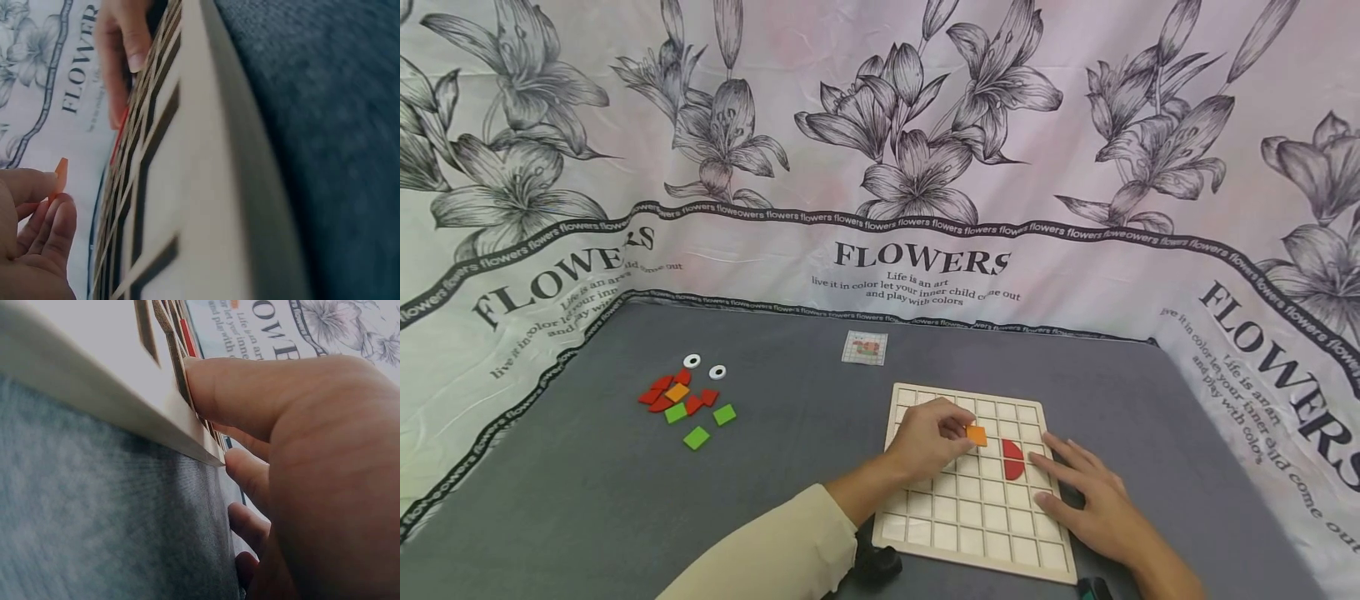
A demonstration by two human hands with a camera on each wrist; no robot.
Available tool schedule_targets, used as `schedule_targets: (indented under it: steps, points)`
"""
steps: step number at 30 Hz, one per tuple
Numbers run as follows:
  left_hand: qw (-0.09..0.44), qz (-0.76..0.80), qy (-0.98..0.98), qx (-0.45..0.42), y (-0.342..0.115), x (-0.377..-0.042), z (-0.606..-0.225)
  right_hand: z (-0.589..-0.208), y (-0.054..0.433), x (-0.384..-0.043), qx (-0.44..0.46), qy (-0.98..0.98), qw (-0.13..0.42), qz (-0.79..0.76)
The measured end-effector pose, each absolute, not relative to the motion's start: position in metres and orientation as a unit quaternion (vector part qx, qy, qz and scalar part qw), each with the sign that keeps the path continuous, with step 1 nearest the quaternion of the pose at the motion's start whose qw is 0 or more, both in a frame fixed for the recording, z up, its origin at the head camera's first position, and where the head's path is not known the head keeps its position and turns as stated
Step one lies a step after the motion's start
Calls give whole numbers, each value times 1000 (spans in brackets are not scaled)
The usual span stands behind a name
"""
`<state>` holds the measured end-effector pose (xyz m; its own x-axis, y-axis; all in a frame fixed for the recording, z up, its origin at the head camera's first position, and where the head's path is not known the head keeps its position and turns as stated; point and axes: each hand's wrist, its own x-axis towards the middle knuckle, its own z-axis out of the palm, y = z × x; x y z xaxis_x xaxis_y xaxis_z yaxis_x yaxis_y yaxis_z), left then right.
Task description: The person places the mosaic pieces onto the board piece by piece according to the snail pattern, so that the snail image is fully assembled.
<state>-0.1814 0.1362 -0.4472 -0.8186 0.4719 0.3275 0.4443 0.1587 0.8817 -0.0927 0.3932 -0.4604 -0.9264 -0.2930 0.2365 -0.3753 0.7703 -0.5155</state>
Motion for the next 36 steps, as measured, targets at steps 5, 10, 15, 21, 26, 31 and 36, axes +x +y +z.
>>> schedule_targets:
  steps: [5, 10, 15, 21, 26, 31, 36]
  points:
    - [13, 541, 789, 290, 149, -182, -454, -460, 393, -92, 178, -938, 76, 286]
    - [1, 496, 814, 304, 153, -180, -456, -460, 390, -93, 181, -937, 74, 289]
    - [-8, 461, 831, 310, 156, -181, -455, -460, 390, -93, 183, -935, 74, 294]
    - [-14, 440, 845, 303, 163, -181, -456, -461, 391, -92, 174, -938, 71, 291]
    - [-8, 441, 848, 294, 163, -180, -456, -460, 390, -92, 171, -939, 70, 290]
    - [-3, 449, 843, 296, 160, -179, -453, -460, 390, -93, 173, -938, 70, 292]
    - [15, 486, 824, 292, 152, -179, -449, -461, 391, -92, 174, -939, 70, 290]
